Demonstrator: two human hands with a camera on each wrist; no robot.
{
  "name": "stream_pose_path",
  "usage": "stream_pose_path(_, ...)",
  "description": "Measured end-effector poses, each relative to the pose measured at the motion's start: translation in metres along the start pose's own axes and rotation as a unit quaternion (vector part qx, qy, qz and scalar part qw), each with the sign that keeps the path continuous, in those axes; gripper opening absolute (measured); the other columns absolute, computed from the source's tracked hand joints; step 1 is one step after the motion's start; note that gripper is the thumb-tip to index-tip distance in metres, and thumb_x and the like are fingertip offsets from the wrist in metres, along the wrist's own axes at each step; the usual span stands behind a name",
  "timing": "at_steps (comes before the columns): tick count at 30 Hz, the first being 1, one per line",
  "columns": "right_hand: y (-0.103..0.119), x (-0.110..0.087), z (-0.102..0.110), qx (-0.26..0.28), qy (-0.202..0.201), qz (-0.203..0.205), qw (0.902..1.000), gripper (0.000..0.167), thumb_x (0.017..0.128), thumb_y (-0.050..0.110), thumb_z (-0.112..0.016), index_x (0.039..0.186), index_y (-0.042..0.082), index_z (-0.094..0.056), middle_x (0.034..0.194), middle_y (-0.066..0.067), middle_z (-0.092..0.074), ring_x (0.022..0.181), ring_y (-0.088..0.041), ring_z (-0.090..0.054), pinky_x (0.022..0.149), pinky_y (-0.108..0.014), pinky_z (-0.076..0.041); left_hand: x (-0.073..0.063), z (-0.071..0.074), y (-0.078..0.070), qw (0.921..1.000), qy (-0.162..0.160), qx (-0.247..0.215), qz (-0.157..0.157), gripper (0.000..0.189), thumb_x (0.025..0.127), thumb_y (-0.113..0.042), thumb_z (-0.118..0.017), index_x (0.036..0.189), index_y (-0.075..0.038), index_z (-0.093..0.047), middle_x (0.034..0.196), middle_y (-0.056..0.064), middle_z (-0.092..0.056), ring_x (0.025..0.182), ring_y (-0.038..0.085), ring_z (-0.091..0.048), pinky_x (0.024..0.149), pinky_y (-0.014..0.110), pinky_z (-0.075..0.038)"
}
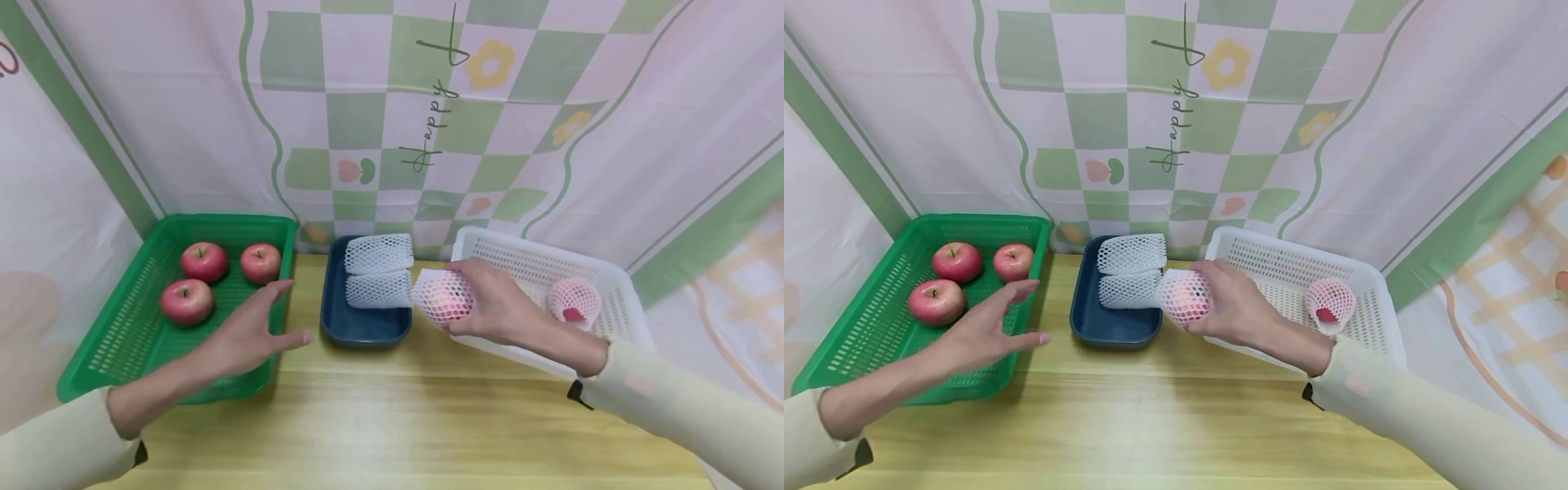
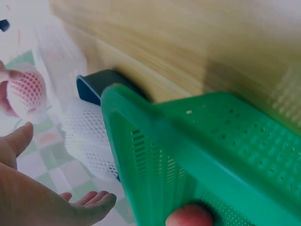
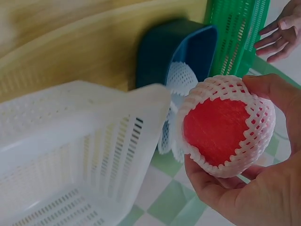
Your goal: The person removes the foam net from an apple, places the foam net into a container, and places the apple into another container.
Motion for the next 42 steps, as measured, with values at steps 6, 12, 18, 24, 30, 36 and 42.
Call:
stream_pose_path(6, 0.008, -0.003, -0.01, 0.011, 0.002, 0.014, 0.9998, 0.087, 0.062, 0.02, -0.1, 0.137, -0.004, -0.06, 0.128, -0.019, -0.068, 0.117, -0.035, -0.065, 0.102, -0.055, -0.056, -0.005, -0.01, -0.003, 0.9997, 0.011, -0.021, 0.003, 0.091, 0.092, -0.038, -0.083, 0.159, 0.003, -0.037, 0.157, 0.028, -0.047, 0.145, 0.048, -0.045, 0.117, 0.066, -0.04)
stream_pose_path(12, 0.016, -0.008, -0.021, 0.018, 0.01, 0.016, 0.9997, 0.088, 0.061, 0.019, -0.1, 0.137, -0.002, -0.06, 0.129, -0.016, -0.069, 0.117, -0.034, -0.066, 0.102, -0.054, -0.057, -0.008, -0.021, -0.007, 0.9989, 0.017, -0.043, -0.001, 0.09, 0.09, -0.037, -0.085, 0.157, 0.002, -0.039, 0.154, 0.027, -0.051, 0.143, 0.047, -0.047, 0.117, 0.065, -0.04)
stream_pose_path(18, 0.027, -0.013, -0.031, 0.028, 0.015, 0.039, 0.9987, 0.09, 0.06, 0.019, -0.101, 0.138, -0.001, -0.06, 0.13, -0.015, -0.068, 0.116, -0.031, -0.067, 0.099, -0.051, -0.059, -0.012, -0.032, -0.005, 0.9973, 0.025, -0.068, 0.006, 0.091, 0.089, -0.036, -0.087, 0.157, 0.002, -0.041, 0.154, 0.027, -0.052, 0.141, 0.048, -0.049, 0.117, 0.064, -0.042)
stream_pose_path(24, 0.033, -0.02, -0.038, 0.039, 0.017, 0.056, 0.9975, 0.09, 0.06, 0.016, -0.1, 0.139, 0.001, -0.06, 0.128, -0.012, -0.068, 0.111, -0.027, -0.068, 0.094, -0.047, -0.061, -0.016, -0.041, -0.004, 0.9954, 0.036, -0.088, 0.014, 0.09, 0.089, -0.037, -0.086, 0.157, 0.002, -0.041, 0.153, 0.026, -0.053, 0.141, 0.047, -0.05, 0.117, 0.062, -0.043)
stream_pose_path(30, 0.036, -0.025, -0.047, 0.042, 0.017, 0.067, 0.9967, 0.09, 0.058, 0.013, -0.1, 0.138, 0.002, -0.06, 0.127, -0.011, -0.068, 0.11, -0.027, -0.069, 0.093, -0.046, -0.062, -0.018, -0.051, -0.008, 0.9926, 0.047, -0.111, 0.019, 0.09, 0.089, -0.036, -0.086, 0.158, 0.0, -0.041, 0.155, 0.025, -0.051, 0.142, 0.046, -0.049, 0.118, 0.062, -0.042)
stream_pose_path(36, 0.04, -0.026, -0.059, 0.043, 0.022, 0.069, 0.9965, 0.091, 0.055, 0.013, -0.1, 0.136, 0.002, -0.06, 0.126, -0.01, -0.068, 0.109, -0.026, -0.069, 0.094, -0.045, -0.062, -0.019, -0.064, -0.01, 0.9892, 0.059, -0.132, 0.02, 0.089, 0.088, -0.032, -0.087, 0.158, -0.001, -0.041, 0.156, 0.026, -0.05, 0.143, 0.046, -0.049, 0.118, 0.061, -0.042)
stream_pose_path(42, 0.046, -0.026, -0.067, 0.047, 0.026, 0.078, 0.9955, 0.093, 0.054, 0.013, -0.1, 0.136, 0.0, -0.059, 0.129, -0.012, -0.067, 0.111, -0.027, -0.068, 0.096, -0.045, -0.062, -0.019, -0.076, -0.01, 0.985, 0.068, -0.157, 0.02, 0.09, 0.088, -0.028, -0.088, 0.158, 0.002, -0.04, 0.156, 0.029, -0.048, 0.144, 0.047, -0.047, 0.118, 0.062, -0.041)
Point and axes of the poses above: each hand's wrist, its own x-axis towards the middle knuckle, its own z-axis out of the back of the hand, y = z × x, the point moved 9 cm from there along x, towards the middle knuckle
